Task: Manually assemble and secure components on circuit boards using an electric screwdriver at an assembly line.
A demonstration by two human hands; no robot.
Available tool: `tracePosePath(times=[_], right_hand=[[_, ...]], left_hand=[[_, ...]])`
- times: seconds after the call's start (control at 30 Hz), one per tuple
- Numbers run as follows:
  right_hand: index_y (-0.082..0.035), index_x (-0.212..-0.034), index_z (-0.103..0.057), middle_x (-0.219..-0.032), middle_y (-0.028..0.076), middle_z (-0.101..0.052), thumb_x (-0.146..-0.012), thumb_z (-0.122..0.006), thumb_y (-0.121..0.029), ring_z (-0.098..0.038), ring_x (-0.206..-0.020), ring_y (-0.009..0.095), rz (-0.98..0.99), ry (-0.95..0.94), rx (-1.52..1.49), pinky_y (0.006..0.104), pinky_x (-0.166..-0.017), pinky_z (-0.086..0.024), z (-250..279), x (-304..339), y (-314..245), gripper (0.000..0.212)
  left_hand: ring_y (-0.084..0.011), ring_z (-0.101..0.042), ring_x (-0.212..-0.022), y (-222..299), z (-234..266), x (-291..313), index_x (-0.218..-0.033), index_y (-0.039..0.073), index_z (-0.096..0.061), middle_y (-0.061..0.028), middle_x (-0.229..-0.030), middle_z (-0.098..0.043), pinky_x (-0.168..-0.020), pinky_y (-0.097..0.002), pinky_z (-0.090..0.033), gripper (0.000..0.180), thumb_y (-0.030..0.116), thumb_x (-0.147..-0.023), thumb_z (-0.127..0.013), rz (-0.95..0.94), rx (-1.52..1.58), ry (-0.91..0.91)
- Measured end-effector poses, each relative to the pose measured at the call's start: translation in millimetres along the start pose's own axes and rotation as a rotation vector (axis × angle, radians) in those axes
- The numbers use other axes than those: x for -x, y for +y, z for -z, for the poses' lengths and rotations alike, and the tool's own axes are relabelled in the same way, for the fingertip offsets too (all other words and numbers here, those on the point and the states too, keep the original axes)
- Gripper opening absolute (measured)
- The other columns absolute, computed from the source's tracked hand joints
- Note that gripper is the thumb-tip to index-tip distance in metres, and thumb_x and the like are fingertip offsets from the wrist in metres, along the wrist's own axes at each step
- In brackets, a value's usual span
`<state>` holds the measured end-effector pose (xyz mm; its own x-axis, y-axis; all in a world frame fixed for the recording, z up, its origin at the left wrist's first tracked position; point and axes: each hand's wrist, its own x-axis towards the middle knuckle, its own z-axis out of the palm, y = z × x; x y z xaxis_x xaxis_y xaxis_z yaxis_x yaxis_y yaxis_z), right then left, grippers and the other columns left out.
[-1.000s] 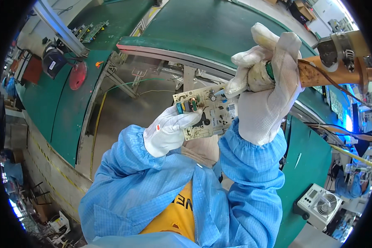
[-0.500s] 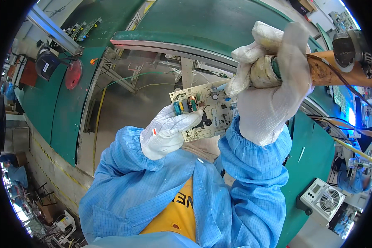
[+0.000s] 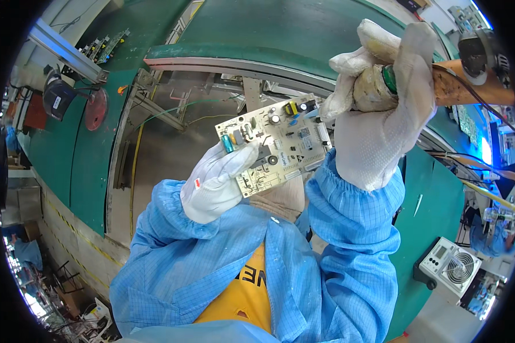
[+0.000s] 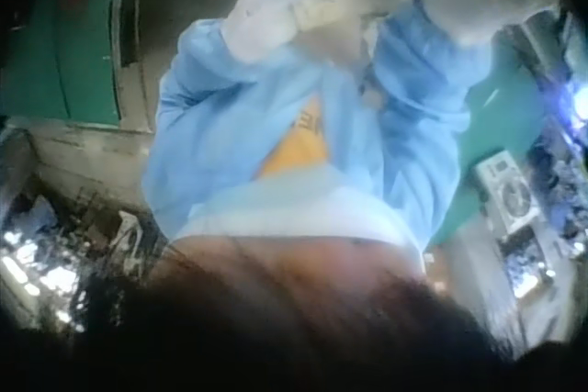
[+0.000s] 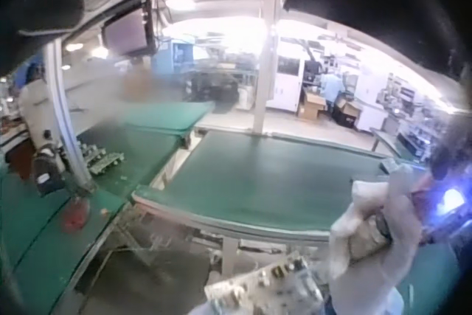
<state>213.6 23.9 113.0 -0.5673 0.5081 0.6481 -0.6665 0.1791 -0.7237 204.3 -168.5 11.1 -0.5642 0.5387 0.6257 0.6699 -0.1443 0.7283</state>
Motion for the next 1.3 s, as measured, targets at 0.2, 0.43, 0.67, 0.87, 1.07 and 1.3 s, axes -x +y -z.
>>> tracePosePath(times=[0.2, 0.43, 0.67, 0.87, 1.07, 1.3], right_hand=[[0.002, -0.108, -0.061, -0.080, 0.010, -0.056, -0.095, -0.045, -0.029, -0.053, -0.065, 0.010, 0.449, 0.037, 0.458, 0.0175, -0.049, -0.043, 6.1, -2.3, 29.9, 0.037], [0.002, -0.113, -0.056, -0.078, 0.010, -0.056, -0.098, -0.045, -0.025, -0.049, -0.053, 0.012, 0.011, 0.084, -0.096, 0.0171, -0.046, -0.041, 3.2, 4.2, 15.9, 0.033], [0.002, -0.105, -0.060, -0.073, 0.012, -0.057, -0.098, -0.039, -0.044, -0.044, -0.040, 0.015, 0.601, 0.048, 0.733, 0.0181, -0.039, -0.037, 13.5, -5.4, 28.7, 0.051], [0.002, -0.100, -0.064, -0.070, 0.011, -0.056, -0.098, -0.042, -0.039, -0.045, -0.042, 0.014, 0.484, 0.120, 0.511, 0.0203, -0.040, -0.037, 8.7, -3.2, 27.6, 0.047], [0.002, -0.099, -0.065, -0.069, 0.010, -0.056, -0.097, -0.044, -0.030, -0.046, -0.046, 0.013, 0.115, 0.139, 0.066, 0.0216, -0.041, -0.037, 2.5, 5.1, 14.3, 0.039], [-0.009, -0.134, -0.048, -0.107, 0.015, -0.063, -0.087, -0.056, 0.005, -0.067, -0.076, 0.019, 0.227, -0.183, -0.001, 0.0258, -0.061, -0.058, 39.7, 3.4, 31.6, 0.050]], left_hand=[[-0.0138, -0.061, -0.102, 21.7, -1.9, -0.1, -0.125, 0.001, -0.051, -0.0072, -0.114, -0.060, -0.088, -0.0273, -0.052, 0.034, 0.013, -0.094, -0.057, 1.026, 1.359, 0.226], [-0.0185, -0.061, -0.105, 30.4, -0.8, -5.1, -0.126, 0.000, -0.048, -0.0102, -0.117, -0.060, -0.088, -0.0307, -0.054, 0.037, 0.014, -0.093, -0.057, 1.002, 1.443, 0.216], [-0.0200, -0.062, -0.106, 27.6, -2.3, -3.4, -0.127, -0.001, -0.046, -0.0127, -0.118, -0.059, -0.088, -0.0304, -0.055, 0.037, 0.014, -0.094, -0.056, 1.000, 1.438, 0.245], [-0.0197, -0.061, -0.106, 28.0, 1.7, -3.5, -0.126, -0.002, -0.047, -0.0126, -0.118, -0.059, -0.088, -0.0294, -0.054, 0.035, 0.014, -0.095, -0.054, 1.000, 1.461, 0.289], [-0.0205, -0.060, -0.109, 22.3, -5.9, 8.7, -0.126, -0.003, -0.045, -0.0134, -0.120, -0.058, -0.090, -0.0295, -0.054, 0.036, 0.012, -0.095, -0.054, 1.010, 0.688, 0.180], [-0.0238, -0.063, -0.103, 34.7, 0.1, -5.3, -0.122, -0.001, -0.045, -0.0154, -0.117, -0.059, -0.084, -0.0316, -0.059, 0.030, 0.011, -0.096, -0.052, 1.044, 1.482, 0.385]])
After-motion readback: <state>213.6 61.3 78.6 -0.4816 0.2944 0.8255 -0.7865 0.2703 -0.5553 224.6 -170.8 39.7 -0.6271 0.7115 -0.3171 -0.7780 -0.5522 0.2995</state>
